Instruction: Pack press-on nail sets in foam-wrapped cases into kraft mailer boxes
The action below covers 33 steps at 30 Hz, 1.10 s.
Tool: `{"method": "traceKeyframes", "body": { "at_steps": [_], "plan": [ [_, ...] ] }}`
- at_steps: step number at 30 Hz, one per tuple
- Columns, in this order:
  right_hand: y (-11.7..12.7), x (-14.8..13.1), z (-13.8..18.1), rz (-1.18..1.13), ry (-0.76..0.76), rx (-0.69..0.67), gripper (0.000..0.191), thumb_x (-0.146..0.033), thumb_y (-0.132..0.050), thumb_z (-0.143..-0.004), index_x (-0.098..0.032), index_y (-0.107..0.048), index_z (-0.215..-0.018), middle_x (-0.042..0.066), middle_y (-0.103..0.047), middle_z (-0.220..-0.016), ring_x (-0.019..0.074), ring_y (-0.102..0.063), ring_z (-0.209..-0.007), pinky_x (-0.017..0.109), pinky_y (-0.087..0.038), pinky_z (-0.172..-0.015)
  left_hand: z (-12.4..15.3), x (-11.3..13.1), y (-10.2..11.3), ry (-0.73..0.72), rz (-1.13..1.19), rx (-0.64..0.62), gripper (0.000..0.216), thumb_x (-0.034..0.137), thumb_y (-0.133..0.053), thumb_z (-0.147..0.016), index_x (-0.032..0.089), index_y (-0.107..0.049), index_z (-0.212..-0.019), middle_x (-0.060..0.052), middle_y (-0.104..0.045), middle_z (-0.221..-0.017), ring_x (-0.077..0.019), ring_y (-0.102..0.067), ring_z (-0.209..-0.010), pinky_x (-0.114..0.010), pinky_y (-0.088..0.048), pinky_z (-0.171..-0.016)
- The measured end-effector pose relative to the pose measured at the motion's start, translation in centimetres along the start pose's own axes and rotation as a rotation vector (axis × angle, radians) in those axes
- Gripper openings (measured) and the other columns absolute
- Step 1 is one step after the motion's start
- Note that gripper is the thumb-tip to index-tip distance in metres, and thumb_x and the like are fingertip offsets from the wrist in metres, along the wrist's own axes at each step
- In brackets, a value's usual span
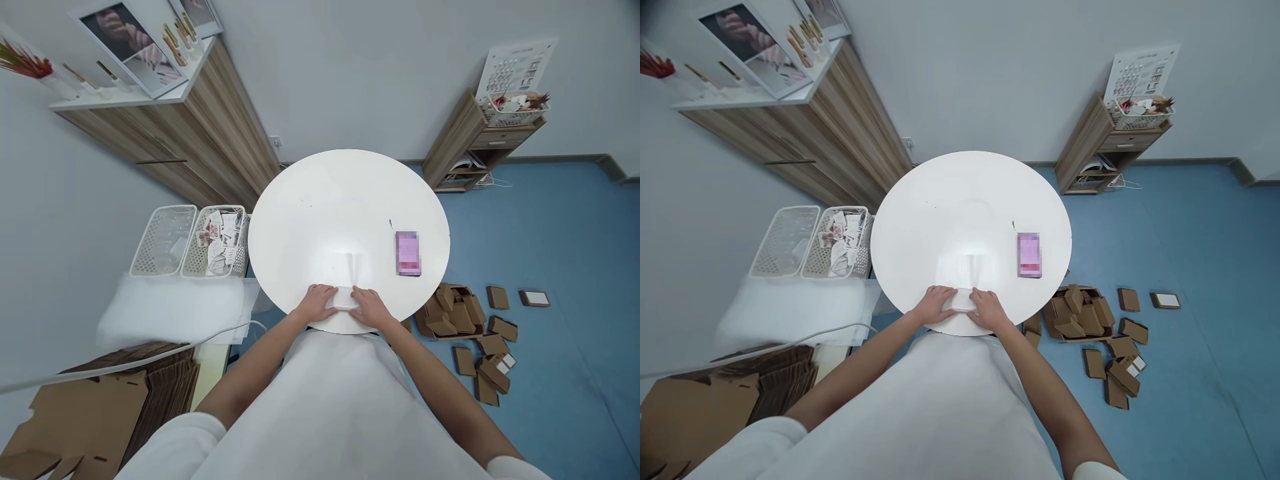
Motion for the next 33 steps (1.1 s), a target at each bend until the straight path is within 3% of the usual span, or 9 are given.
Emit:
{"method": "traceKeyframes", "body": {
  "at_steps": [6, 9, 13, 16, 19, 24, 28, 31, 33],
  "plan": [
    [0.8, 0.5, 1.4, -0.061, 0.033, 0.008, 0.037, -0.043, -0.04, -0.084, -0.021, -0.05, -0.112, 0.01, -0.048, -0.126, 0.0226, -0.041, -0.117, 0.043, -0.024, -0.098, 0.9, 1.6, 0.1, 0.056, -0.03, 0.022, 0.047, 0.052, -0.036, -0.082, 0.027, -0.046, -0.121, -0.008, -0.045, -0.126, -0.026, -0.036, -0.117, -0.044, -0.026, -0.093],
    [1.5, 1.1, 0.0, -0.082, -0.028, 0.067, 0.037, -0.045, -0.038, -0.085, -0.022, -0.056, -0.106, 0.01, -0.048, -0.124, 0.023, -0.04, -0.116, 0.041, -0.028, -0.095, 0.3, 2.1, 0.3, 0.165, -0.073, 0.113, 0.041, 0.049, -0.031, -0.085, 0.028, -0.05, -0.115, -0.007, -0.041, -0.13, -0.026, -0.033, -0.12, -0.046, -0.024, -0.094],
    [2.4, 1.8, -2.6, -0.115, -0.1, 0.048, 0.038, -0.046, -0.034, -0.086, -0.023, -0.062, -0.1, 0.009, -0.056, -0.103, 0.0218, -0.051, -0.098, 0.035, -0.035, -0.085, -0.7, 2.5, 0.7, 0.325, -0.096, 0.24, 0.036, 0.042, -0.033, -0.087, 0.024, -0.05, -0.112, -0.008, -0.051, -0.117, -0.0227, -0.044, -0.109, -0.044, -0.023, -0.095],
    [2.5, 2.3, -4.0, -0.148, -0.179, 0.03, 0.04, -0.048, -0.033, -0.086, -0.023, -0.061, -0.102, 0.009, -0.059, -0.095, 0.0218, -0.054, -0.091, 0.035, -0.036, -0.082, -1.3, 2.4, 0.7, 0.451, -0.107, 0.256, 0.029, 0.032, -0.034, -0.087, 0.024, -0.051, -0.109, -0.006, -0.057, -0.106, -0.0213, -0.05, -0.099, -0.046, -0.021, -0.096],
    [2.1, 2.6, -4.7, -0.24, -0.241, 0.07, 0.042, -0.049, -0.033, -0.085, -0.023, -0.053, -0.112, 0.007, -0.059, -0.103, 0.0212, -0.054, -0.096, 0.036, -0.034, -0.086, -1.9, 1.8, 0.6, 0.517, -0.126, 0.238, 0.028, 0.023, -0.036, -0.085, 0.025, -0.052, -0.107, -0.005, -0.059, -0.102, -0.022, -0.05, -0.098, -0.05, -0.018, -0.097],
    [1.3, 3.2, -4.6, -0.38, -0.335, 0.2, 0.046, -0.046, -0.039, -0.083, -0.021, -0.041, -0.122, 0.007, -0.052, -0.117, 0.0209, -0.049, -0.105, 0.034, -0.036, -0.088, -2.9, 0.5, 0.7, 0.527, -0.163, 0.219, 0.03, 0.015, -0.039, -0.08, 0.026, -0.054, -0.105, -0.006, -0.059, -0.102, -0.0234, -0.048, -0.102, -0.053, -0.017, -0.097],
    [0.9, 3.4, -3.4, -0.388, -0.414, 0.32, 0.051, -0.04, -0.041, -0.081, -0.017, -0.036, -0.126, 0.011, -0.047, -0.12, 0.0243, -0.042, -0.112, 0.038, -0.036, -0.092, -3.1, 0.6, 0.6, 0.53, -0.198, 0.276, 0.045, 0.011, -0.04, -0.076, 0.025, -0.045, -0.12, -0.01, -0.048, -0.123, -0.0264, -0.039, -0.115, -0.052, -0.019, -0.096],
    [0.2, 3.0, -1.8, -0.475, -0.515, 0.479, 0.057, -0.04, -0.044, -0.079, -0.017, -0.031, -0.129, 0.013, -0.04, -0.126, 0.0266, -0.036, -0.118, 0.042, -0.032, -0.096, -2.6, 1.8, 0.1, 0.407, -0.218, 0.3, 0.049, 0.014, -0.039, -0.078, 0.024, -0.039, -0.126, -0.01, -0.038, -0.134, -0.0268, -0.032, -0.122, -0.049, -0.02, -0.098],
    [-0.8, 2.4, -0.7, -0.662, -0.632, 0.549, 0.06, -0.041, -0.045, -0.078, -0.017, -0.026, -0.13, 0.015, -0.037, -0.128, 0.0261, -0.039, -0.116, 0.04, -0.035, -0.095, -2.1, 2.6, -0.7, 0.317, -0.2, 0.278, 0.047, 0.022, -0.039, -0.08, 0.024, -0.037, -0.127, -0.009, -0.035, -0.136, -0.0275, -0.032, -0.122, -0.046, -0.023, -0.097]
  ]
}}
Point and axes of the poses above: each hand's wrist, its own z-axis away from the middle knuckle, its own y-axis out of the back of the hand, x = y × z, the point moved 1 cm from there along -z, towards the middle knuckle
